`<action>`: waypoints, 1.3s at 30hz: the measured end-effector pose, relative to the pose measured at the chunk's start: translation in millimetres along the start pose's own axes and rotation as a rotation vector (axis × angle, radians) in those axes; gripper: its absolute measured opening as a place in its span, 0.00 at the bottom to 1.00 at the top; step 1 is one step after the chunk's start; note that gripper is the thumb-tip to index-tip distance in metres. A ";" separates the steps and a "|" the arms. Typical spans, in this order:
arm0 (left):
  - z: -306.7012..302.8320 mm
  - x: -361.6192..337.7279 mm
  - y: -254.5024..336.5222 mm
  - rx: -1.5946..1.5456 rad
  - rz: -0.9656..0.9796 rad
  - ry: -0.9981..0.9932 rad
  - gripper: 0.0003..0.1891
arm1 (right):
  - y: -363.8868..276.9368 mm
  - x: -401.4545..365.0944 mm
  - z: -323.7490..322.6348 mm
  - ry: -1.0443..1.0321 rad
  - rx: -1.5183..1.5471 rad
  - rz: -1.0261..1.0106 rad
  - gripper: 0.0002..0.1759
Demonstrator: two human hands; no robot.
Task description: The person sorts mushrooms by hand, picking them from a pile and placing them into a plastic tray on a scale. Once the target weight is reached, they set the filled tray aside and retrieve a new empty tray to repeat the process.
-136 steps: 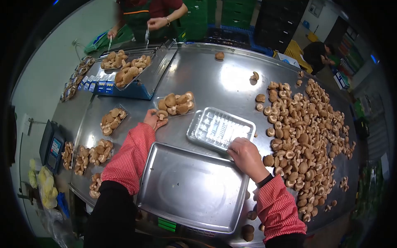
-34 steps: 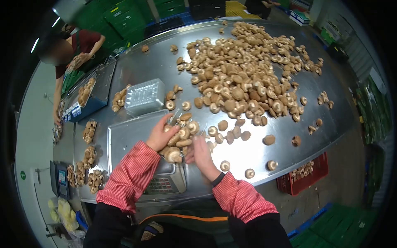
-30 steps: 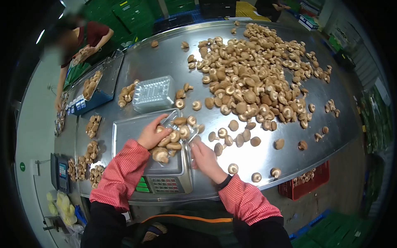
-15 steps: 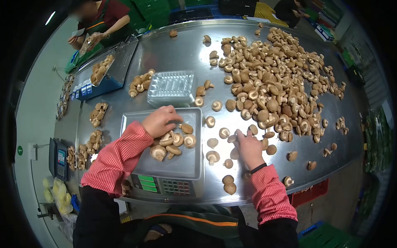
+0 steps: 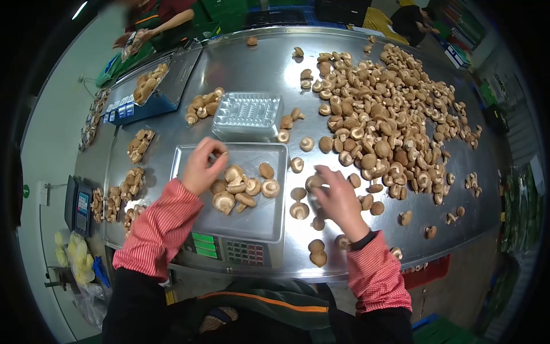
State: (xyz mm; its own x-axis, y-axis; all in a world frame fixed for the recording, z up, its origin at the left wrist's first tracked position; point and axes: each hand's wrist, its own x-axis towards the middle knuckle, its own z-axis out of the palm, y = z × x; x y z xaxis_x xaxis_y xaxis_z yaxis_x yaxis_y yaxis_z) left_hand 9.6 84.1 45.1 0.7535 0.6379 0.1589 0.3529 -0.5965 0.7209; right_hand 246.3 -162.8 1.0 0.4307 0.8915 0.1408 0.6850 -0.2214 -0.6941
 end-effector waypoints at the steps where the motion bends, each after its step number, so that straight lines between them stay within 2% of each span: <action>1: 1.6 -12.4 -10.0 0.014 0.026 0.084 0.05 | -23.5 5.1 4.6 -0.006 0.089 -0.067 0.28; 3: 8.3 -36.0 -25.8 0.033 0.018 0.177 0.06 | -72.4 18.3 16.5 0.001 0.139 -0.220 0.27; 6: 25.5 -59.8 -30.7 -0.056 -0.015 0.244 0.06 | -104.7 39.7 52.9 -0.019 -0.059 -0.347 0.27; 8: 31.8 -71.2 -24.3 -0.098 -0.032 0.273 0.06 | -103.9 45.6 77.9 -0.020 -0.318 -0.377 0.27; 11: 28.9 -85.1 -27.3 -0.158 -0.039 0.333 0.05 | -108.0 41.4 76.9 0.010 -0.241 -0.338 0.25; 13: 19.3 -102.1 -26.0 -0.160 -0.064 0.394 0.05 | -98.0 42.2 59.4 0.110 -0.117 -0.316 0.22; 14: 15.0 -113.8 -31.0 -0.244 -0.142 0.390 0.05 | -88.6 42.1 48.8 0.160 -0.051 -0.306 0.21; 16: 8.1 -141.4 -40.0 -0.408 -0.297 0.402 0.05 | -45.7 40.4 42.0 0.199 -0.158 -0.220 0.14; 17: 7.1 -155.6 -38.8 -0.396 -0.309 0.415 0.06 | -17.1 37.6 45.4 0.070 -0.295 -0.158 0.13; 18: 7.7 -171.7 -33.7 -0.391 -0.317 0.338 0.06 | 11.4 32.9 52.2 -0.057 -0.432 -0.092 0.11; 20: 10.9 -200.0 -16.4 -0.383 -0.327 0.178 0.06 | 52.1 20.5 67.8 -0.195 -0.482 -0.119 0.11; 21: 14.1 -209.2 -0.5 -0.353 -0.348 0.037 0.07 | 68.2 16.9 76.5 -0.098 -0.494 -0.161 0.09; 22: 19.6 -214.2 16.7 -0.325 -0.369 -0.103 0.07 | 60.3 17.9 68.6 -0.109 -0.416 -0.036 0.09; 24: 33.4 -217.8 36.9 -0.276 -0.333 -0.361 0.10 | 64.2 22.7 65.9 -0.151 -0.381 0.075 0.11; 25: 40.4 -216.6 38.9 -0.278 -0.188 -0.358 0.11 | 63.6 23.5 62.0 -0.117 -0.300 0.064 0.14; 26: 48.1 -214.6 38.3 -0.281 -0.044 -0.350 0.13 | 64.2 26.6 59.2 -0.079 -0.151 0.087 0.19; 27: 51.0 -213.3 37.1 -0.282 0.101 -0.340 0.14 | 43.1 31.0 44.3 -0.133 0.000 0.169 0.21; 28: 46.3 -208.1 37.6 -0.224 0.066 -0.253 0.16 | 13.6 35.0 25.2 -0.185 0.152 0.253 0.23; 30: 32.7 -188.3 39.1 -0.110 -0.004 -0.083 0.21 | -22.9 39.7 13.9 -0.127 0.287 0.050 0.26; 31: 30.3 -179.5 36.8 -0.034 -0.069 0.077 0.24 | -45.6 42.5 10.2 -0.183 0.367 0.037 0.25; 32: 28.5 -169.6 34.3 0.043 -0.132 0.237 0.27 | -64.8 44.6 11.8 -0.206 0.387 -0.061 0.24; 34: 32.6 -144.7 25.3 0.002 -0.180 0.330 0.29 | -94.3 51.3 29.7 -0.291 0.534 -0.142 0.21; 36: 43.4 -134.0 9.9 0.013 -0.194 0.360 0.32 | -111.5 60.3 50.5 -0.399 0.555 -0.126 0.16; 37: 50.2 -131.6 0.2 0.044 -0.185 0.344 0.33 | -107.4 65.6 68.4 -0.306 0.417 -0.325 0.13; 39: 54.5 -132.2 -6.5 0.054 -0.179 0.327 0.34 | -102.0 64.4 84.6 -0.116 0.090 -0.441 0.10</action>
State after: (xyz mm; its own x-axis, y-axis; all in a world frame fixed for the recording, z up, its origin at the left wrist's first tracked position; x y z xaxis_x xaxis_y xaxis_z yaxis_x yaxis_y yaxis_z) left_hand -62.1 -22.9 -17.4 0.4635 0.8509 0.2470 0.4982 -0.4808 0.7215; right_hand 154.5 -49.4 21.2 0.0374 0.9323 0.3597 0.7323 0.2194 -0.6447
